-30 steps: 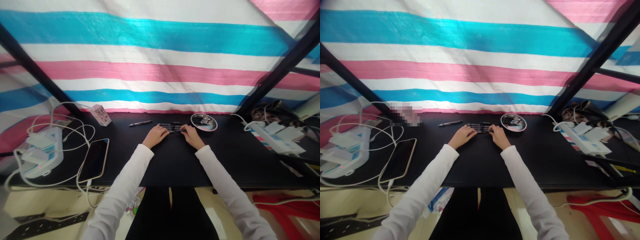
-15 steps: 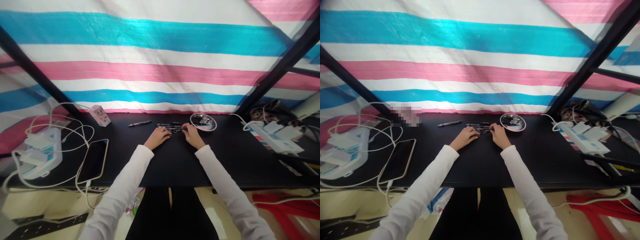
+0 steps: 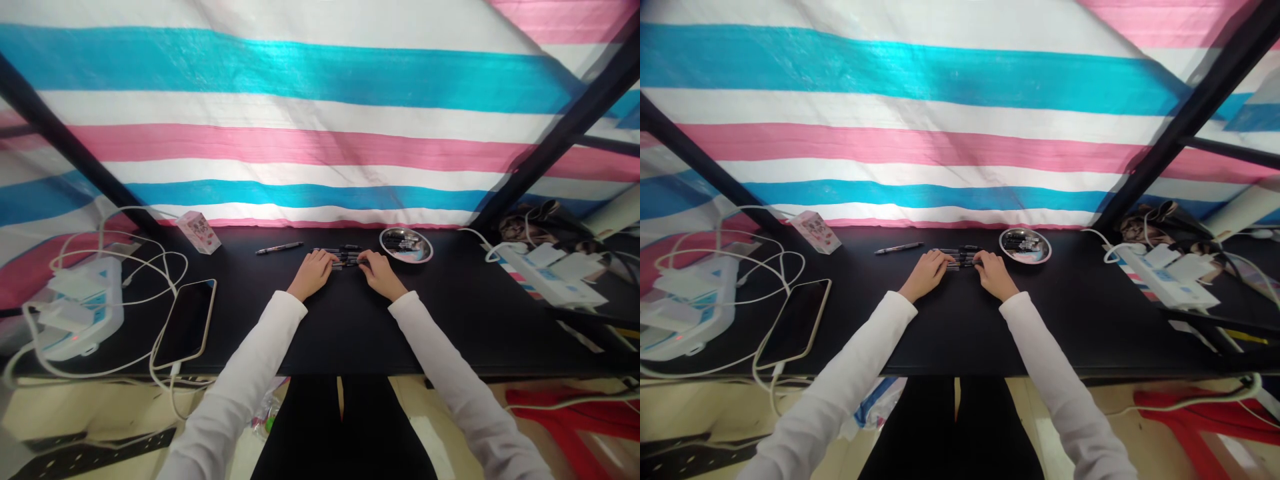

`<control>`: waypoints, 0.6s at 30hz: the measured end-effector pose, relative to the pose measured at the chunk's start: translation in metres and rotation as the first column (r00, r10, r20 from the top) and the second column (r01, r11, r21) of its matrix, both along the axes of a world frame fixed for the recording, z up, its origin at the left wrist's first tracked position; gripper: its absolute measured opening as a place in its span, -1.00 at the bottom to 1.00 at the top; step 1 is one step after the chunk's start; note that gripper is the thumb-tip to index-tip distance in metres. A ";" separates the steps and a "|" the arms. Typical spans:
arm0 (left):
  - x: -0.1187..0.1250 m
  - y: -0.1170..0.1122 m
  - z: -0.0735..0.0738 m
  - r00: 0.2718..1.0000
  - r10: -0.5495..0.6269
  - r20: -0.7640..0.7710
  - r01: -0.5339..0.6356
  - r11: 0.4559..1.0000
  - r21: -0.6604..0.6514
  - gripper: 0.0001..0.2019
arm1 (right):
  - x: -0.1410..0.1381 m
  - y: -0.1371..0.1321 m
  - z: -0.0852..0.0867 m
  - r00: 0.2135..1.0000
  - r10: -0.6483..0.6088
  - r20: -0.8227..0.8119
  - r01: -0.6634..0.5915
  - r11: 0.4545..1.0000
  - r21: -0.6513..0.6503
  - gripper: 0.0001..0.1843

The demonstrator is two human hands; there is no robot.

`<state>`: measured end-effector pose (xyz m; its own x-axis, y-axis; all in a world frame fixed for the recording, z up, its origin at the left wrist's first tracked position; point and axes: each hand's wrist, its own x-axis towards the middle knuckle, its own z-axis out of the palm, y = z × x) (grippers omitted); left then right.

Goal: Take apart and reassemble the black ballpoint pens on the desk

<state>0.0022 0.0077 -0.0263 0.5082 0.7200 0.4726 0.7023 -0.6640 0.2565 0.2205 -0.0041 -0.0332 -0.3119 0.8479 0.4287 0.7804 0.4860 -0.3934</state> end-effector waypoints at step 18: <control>-0.013 0.005 0.005 0.999 0.001 0.046 -0.001 1.000 0.007 -0.72 | 0.012 0.003 0.004 0.998 0.004 -0.062 0.002 0.996 0.090 -0.87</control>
